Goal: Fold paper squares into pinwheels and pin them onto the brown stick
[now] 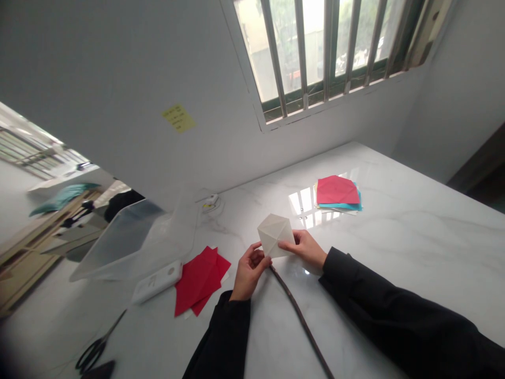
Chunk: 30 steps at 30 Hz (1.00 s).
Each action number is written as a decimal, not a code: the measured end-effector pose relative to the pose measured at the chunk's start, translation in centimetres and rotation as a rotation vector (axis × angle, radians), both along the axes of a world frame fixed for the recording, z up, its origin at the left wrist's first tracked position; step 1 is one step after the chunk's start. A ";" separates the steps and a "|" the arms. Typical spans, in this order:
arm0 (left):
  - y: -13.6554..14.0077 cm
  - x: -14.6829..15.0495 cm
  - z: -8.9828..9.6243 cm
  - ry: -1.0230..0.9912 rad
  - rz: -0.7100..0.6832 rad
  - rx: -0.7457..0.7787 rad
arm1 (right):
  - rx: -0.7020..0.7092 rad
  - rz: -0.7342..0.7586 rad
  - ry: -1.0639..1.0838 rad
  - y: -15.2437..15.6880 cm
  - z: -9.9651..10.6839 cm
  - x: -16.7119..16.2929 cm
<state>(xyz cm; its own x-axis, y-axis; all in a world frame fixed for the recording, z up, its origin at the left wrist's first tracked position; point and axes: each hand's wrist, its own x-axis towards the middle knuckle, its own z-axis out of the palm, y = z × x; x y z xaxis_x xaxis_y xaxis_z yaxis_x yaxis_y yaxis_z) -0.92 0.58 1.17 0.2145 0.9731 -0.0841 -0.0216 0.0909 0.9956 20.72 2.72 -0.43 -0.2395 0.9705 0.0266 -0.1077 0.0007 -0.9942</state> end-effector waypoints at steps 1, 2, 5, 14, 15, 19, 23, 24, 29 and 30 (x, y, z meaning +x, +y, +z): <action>0.0 0.0 -0.1 -0.007 0.003 -0.001 | 0.004 -0.002 -0.005 0.0 0.0 0.0; 0.0 0.0 -0.1 -0.013 0.007 -0.001 | 0.005 -0.003 -0.008 0.0 0.0 0.0; 0.0 0.1 -0.1 -0.020 0.013 -0.001 | -0.010 -0.004 -0.005 0.0 0.0 0.0; -0.1 0.3 0.3 -0.024 0.030 -0.014 | -0.023 -0.002 0.027 0.0 0.0 -0.1; 0.0 0.3 0.4 -0.026 0.035 -0.017 | -0.023 -0.001 0.027 0.0 0.1 -0.1; -0.1 0.5 0.6 -0.042 0.054 -0.038 | -0.022 -0.017 0.006 -0.1 0.3 -0.1; -0.3 0.5 0.9 -0.030 0.052 -0.047 | -0.035 -0.024 0.008 -0.1 0.5 -0.1; -0.3 0.5 1.0 -0.023 0.051 -0.045 | -0.037 -0.024 0.010 -0.1 0.5 -0.1; -0.3 0.4 0.7 -0.005 0.017 -0.033 | -0.028 -0.021 -0.016 -0.2 0.5 -0.1; -0.3 0.4 0.6 -0.008 -0.004 -0.028 | -0.024 -0.010 -0.029 -0.2 0.4 -0.1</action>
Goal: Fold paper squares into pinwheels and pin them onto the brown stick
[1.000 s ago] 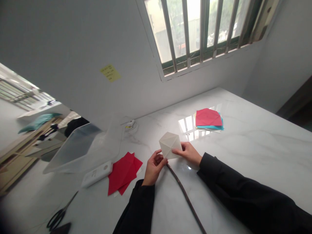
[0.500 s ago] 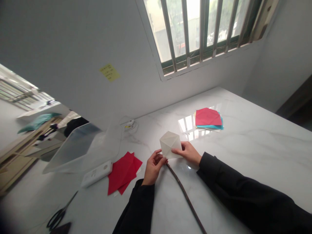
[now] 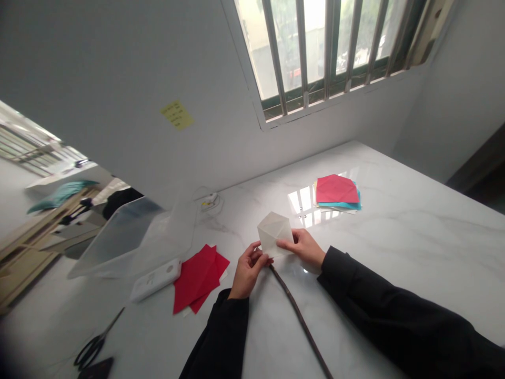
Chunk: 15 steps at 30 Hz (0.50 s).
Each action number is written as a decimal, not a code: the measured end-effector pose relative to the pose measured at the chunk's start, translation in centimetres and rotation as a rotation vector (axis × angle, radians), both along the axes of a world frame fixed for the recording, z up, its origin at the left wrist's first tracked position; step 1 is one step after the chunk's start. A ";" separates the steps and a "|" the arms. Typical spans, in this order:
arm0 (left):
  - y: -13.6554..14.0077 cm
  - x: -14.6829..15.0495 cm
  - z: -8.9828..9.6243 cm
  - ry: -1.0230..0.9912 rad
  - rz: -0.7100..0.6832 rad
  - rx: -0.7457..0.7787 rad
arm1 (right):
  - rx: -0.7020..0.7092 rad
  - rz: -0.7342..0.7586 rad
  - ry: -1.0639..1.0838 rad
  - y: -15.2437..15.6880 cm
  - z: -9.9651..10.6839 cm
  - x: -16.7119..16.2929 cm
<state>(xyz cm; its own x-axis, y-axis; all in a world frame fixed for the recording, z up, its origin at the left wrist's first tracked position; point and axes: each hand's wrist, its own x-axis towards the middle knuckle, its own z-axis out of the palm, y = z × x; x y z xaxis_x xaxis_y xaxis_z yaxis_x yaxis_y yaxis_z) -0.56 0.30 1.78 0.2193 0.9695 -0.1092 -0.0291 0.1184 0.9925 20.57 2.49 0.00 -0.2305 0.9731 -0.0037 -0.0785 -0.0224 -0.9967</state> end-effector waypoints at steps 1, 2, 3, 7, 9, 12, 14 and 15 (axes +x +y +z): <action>0.0 0.0 0.0 -0.005 -0.022 0.005 | 0.005 0.015 -0.018 0.0 0.0 0.0; 0.0 0.0 -0.1 -0.010 -0.038 0.009 | 0.014 0.031 -0.040 -0.1 -0.1 0.0; 0.0 0.1 0.0 -0.013 -0.047 0.009 | 0.027 0.046 -0.068 -0.1 -0.2 0.0; 0.0 0.1 0.0 0.010 -0.023 -0.025 | 0.069 0.076 -0.162 -0.2 -0.2 0.0; -0.1 0.1 0.1 0.016 -0.013 -0.033 | 0.069 0.083 -0.167 -0.2 -0.2 0.0; -0.1 0.3 0.2 0.024 0.007 -0.024 | 0.073 0.096 -0.167 -0.3 -0.2 0.0; -0.1 0.4 0.2 0.044 0.033 -0.019 | 0.086 0.112 -0.186 -0.3 -0.2 -0.1; -0.1 0.5 0.3 0.056 0.048 -0.019 | 0.093 0.121 -0.199 -0.4 -0.2 -0.1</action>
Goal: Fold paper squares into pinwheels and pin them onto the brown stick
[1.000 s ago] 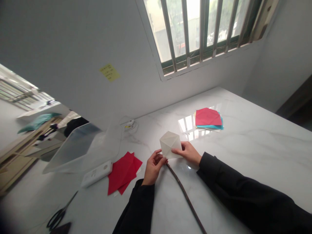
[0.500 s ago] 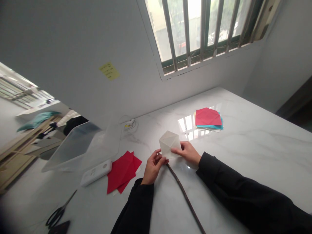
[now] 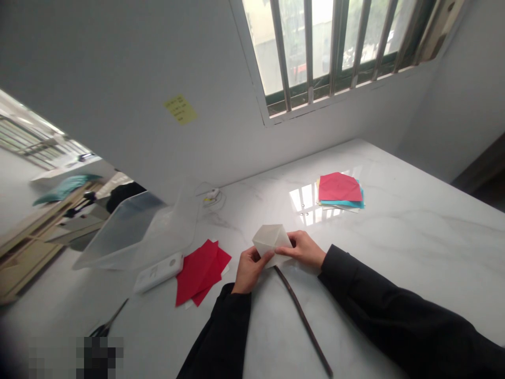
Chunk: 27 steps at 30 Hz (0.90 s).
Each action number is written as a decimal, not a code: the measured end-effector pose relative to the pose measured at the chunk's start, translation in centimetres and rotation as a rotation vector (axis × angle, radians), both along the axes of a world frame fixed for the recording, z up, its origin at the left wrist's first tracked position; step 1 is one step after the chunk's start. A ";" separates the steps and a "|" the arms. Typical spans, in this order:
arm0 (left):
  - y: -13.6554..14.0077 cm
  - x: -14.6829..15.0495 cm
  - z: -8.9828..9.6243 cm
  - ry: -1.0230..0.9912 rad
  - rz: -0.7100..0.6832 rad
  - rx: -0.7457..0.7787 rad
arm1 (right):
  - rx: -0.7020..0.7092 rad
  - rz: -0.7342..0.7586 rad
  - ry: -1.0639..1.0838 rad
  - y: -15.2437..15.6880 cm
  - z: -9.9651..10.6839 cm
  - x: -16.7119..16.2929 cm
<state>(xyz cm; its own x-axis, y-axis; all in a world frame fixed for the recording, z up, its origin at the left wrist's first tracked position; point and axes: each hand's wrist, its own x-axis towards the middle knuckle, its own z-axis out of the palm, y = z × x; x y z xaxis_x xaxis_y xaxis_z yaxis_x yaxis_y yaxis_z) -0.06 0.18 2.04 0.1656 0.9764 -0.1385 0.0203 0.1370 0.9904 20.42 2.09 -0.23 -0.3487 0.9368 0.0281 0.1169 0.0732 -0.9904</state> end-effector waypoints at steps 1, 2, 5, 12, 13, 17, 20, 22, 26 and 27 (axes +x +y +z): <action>0.0 0.1 0.0 0.011 0.014 -0.002 | 0.007 0.008 -0.011 -0.1 0.0 -0.1; 0.0 0.1 0.0 0.019 0.025 -0.005 | 0.012 0.016 -0.020 -0.1 0.0 -0.1; 0.0 0.1 -0.2 0.028 0.054 -0.012 | 0.030 0.023 -0.037 -0.3 0.1 -0.2; 0.3 -0.6 -0.4 0.033 0.242 -0.014 | 0.060 0.056 -0.110 -0.5 0.6 -0.2; 0.3 -0.6 -0.4 0.037 0.259 -0.009 | 0.058 0.052 -0.102 -0.5 0.6 -0.1; 0.4 -0.6 -0.3 0.087 0.285 0.033 | 0.074 0.045 -0.099 -0.4 0.9 -0.1; 0.5 -0.7 -0.4 0.107 0.296 0.043 | 0.090 0.020 -0.108 -0.3 0.9 0.0; 0.6 -0.8 -0.6 0.106 0.301 0.042 | 0.090 0.009 -0.098 -0.3 0.9 0.0; 0.7 -1.1 -1.2 0.103 0.298 0.038 | 0.078 0.013 -0.084 -0.3 0.8 0.0; 0.7 -1.1 -1.3 0.096 0.301 0.034 | 0.076 0.020 -0.079 -0.3 0.8 0.0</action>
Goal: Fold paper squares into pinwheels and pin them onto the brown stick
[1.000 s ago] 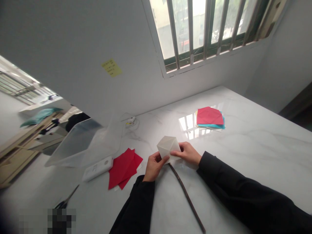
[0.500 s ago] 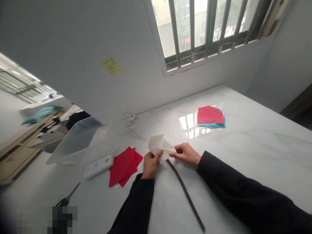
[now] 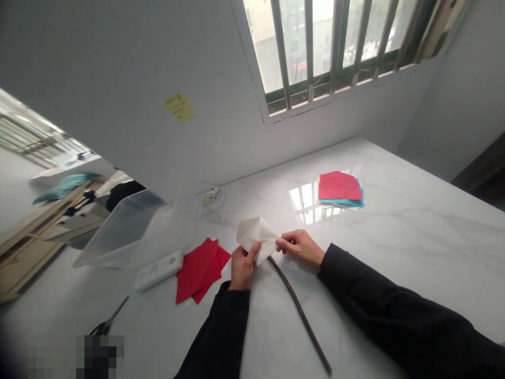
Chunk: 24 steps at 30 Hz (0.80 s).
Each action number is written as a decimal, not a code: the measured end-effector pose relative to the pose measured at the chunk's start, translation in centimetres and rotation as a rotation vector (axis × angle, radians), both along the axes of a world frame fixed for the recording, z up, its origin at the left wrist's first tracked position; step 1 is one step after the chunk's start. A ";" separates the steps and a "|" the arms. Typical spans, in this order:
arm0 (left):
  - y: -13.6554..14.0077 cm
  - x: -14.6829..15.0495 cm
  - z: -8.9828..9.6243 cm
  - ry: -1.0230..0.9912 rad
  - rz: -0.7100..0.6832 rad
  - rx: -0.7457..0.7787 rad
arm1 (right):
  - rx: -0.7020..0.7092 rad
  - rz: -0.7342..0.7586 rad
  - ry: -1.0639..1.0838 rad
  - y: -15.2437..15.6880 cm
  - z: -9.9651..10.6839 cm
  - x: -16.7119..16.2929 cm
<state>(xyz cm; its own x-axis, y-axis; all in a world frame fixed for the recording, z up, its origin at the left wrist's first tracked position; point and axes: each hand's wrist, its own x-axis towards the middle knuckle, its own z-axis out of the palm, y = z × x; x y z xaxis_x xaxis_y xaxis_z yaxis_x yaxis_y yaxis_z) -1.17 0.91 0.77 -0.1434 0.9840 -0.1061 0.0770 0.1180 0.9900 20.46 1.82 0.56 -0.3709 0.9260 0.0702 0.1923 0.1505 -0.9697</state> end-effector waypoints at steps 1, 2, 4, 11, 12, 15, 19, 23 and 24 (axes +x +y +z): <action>0.0 0.0 -0.1 -0.016 0.005 -0.002 | -0.001 0.006 0.005 0.0 0.0 0.0; 0.1 0.0 -0.2 -0.042 0.014 -0.003 | -0.001 0.011 0.009 0.0 0.0 0.1; 0.3 0.0 -0.2 -0.115 0.032 0.004 | 0.002 0.015 0.014 0.1 0.1 0.2; 0.3 0.3 -0.2 -0.157 0.039 0.016 | -0.066 0.032 0.098 0.2 0.3 0.3; 0.2 0.2 -0.2 -0.132 0.032 0.012 | -0.061 0.022 0.097 0.1 0.3 0.3; 0.0 0.0 -0.3 -0.072 0.009 0.011 | -0.041 -0.013 0.089 0.0 0.3 0.1; 0.0 -0.1 -0.4 -0.064 0.002 0.020 | -0.026 -0.039 0.083 0.0 0.2 0.0; 0.0 0.0 -0.3 -0.082 0.004 0.028 | -0.031 -0.024 0.089 -0.1 0.0 0.0; -0.1 0.1 -0.2 -0.076 0.006 0.025 | -0.036 -0.010 0.080 -0.1 0.0 0.0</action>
<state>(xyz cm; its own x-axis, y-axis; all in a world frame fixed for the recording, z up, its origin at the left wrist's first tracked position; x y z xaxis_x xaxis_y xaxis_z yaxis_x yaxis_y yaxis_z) -1.06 0.83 0.57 -0.1413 0.9856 -0.0926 0.0005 0.0936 0.9956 20.48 1.74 0.56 -0.3563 0.9320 0.0657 0.1155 0.1137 -0.9868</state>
